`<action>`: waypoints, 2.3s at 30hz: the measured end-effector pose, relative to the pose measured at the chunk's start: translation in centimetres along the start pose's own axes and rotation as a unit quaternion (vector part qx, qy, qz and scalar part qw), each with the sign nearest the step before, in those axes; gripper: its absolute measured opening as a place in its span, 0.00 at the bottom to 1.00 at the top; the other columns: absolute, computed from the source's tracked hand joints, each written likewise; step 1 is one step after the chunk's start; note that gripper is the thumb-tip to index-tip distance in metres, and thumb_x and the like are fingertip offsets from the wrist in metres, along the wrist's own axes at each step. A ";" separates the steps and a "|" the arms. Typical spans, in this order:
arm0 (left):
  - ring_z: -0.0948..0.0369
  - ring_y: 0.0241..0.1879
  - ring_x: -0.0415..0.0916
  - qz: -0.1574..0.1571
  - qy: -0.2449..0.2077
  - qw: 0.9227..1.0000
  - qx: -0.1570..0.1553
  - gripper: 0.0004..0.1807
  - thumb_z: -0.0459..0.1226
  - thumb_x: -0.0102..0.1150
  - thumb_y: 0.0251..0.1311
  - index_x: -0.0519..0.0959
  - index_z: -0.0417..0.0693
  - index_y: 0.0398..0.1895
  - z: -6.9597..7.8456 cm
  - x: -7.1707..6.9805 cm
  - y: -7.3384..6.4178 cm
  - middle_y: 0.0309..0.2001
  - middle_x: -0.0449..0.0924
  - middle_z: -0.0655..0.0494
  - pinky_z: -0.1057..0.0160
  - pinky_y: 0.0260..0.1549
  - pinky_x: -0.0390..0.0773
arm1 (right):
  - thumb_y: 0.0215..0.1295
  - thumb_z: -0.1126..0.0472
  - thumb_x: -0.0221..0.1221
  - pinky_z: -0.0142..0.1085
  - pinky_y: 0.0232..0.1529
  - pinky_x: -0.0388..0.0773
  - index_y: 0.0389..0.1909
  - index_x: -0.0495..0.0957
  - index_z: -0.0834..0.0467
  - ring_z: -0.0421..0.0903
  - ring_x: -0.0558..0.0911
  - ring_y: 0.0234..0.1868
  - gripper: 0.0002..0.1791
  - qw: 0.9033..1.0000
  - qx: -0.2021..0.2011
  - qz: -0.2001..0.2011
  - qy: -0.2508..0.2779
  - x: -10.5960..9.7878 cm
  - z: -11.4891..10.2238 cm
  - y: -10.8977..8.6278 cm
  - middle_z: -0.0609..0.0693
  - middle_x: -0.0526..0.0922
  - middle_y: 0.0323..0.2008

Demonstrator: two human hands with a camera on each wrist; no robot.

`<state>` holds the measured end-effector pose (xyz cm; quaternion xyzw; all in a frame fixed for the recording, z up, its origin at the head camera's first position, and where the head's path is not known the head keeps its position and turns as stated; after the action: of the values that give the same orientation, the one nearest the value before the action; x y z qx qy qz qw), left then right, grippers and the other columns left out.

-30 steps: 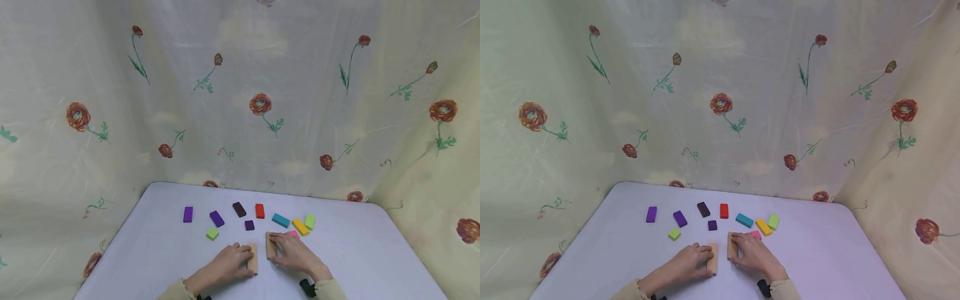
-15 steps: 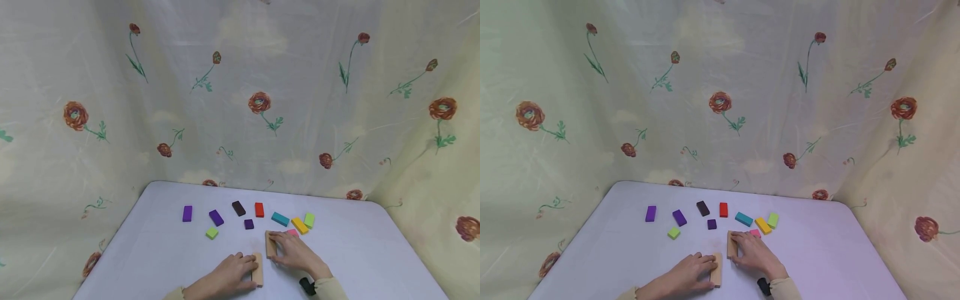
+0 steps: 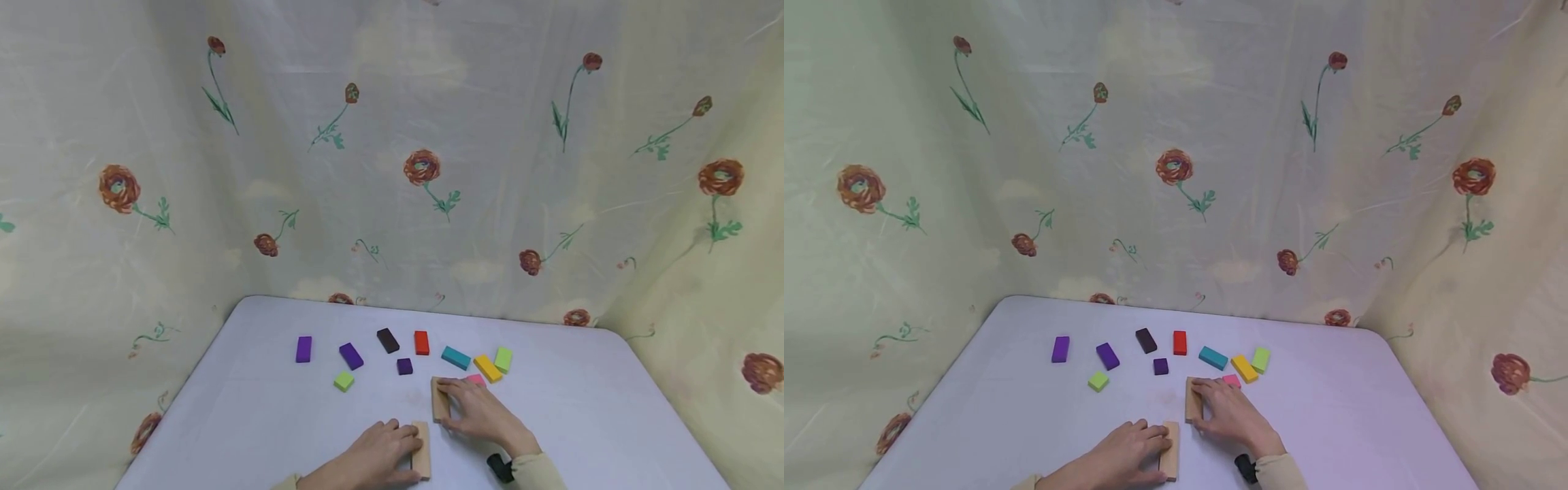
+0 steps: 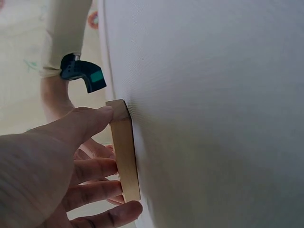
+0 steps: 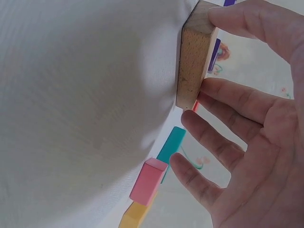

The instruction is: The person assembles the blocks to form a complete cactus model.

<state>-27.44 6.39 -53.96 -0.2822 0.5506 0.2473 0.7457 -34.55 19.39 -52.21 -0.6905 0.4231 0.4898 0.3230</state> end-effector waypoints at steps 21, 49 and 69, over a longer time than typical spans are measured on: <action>0.65 0.52 0.74 0.009 -0.021 1.000 0.002 0.29 0.61 0.58 0.57 0.76 0.62 0.59 -0.1 -0.5 -0.3 0.60 0.75 0.65 0.64 0.49 0.77 | 0.48 0.35 0.67 0.60 0.69 0.55 0.67 0.66 0.59 0.57 0.65 0.68 0.49 0.999 0.036 -0.002 0.011 0.2 1.9 0.6 0.57 0.69 0.66; 0.66 0.50 0.74 0.022 -0.020 0.999 0.028 0.29 0.62 0.57 0.57 0.77 0.61 0.58 -0.1 -0.7 -0.3 0.58 0.76 0.65 0.66 0.45 0.77 | 0.42 0.41 0.72 0.64 0.67 0.55 0.65 0.67 0.54 0.55 0.65 0.67 0.48 0.998 0.048 0.008 0.041 0.4 2.1 2.0 0.55 0.68 0.65; 0.66 0.52 0.74 0.029 -0.010 0.999 0.023 0.29 0.63 0.56 0.57 0.77 0.62 0.58 -0.1 -1.0 -0.6 0.58 0.76 0.67 0.65 0.46 0.77 | 0.44 0.37 0.70 0.61 0.63 0.65 0.65 0.68 0.53 0.56 0.66 0.64 0.47 0.999 0.016 0.004 0.044 1.1 -0.1 4.3 0.54 0.71 0.64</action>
<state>-27.34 5.81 -52.97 -0.2461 0.5564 0.2589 0.7502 -38.18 17.20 -53.37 -0.7044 0.4474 0.4535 0.3130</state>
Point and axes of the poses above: each hand's wrist, its own y-axis towards the middle knuckle, its own x-axis out of the palm, z = x × y, the point moved 9 cm from there along y, towards the middle knuckle
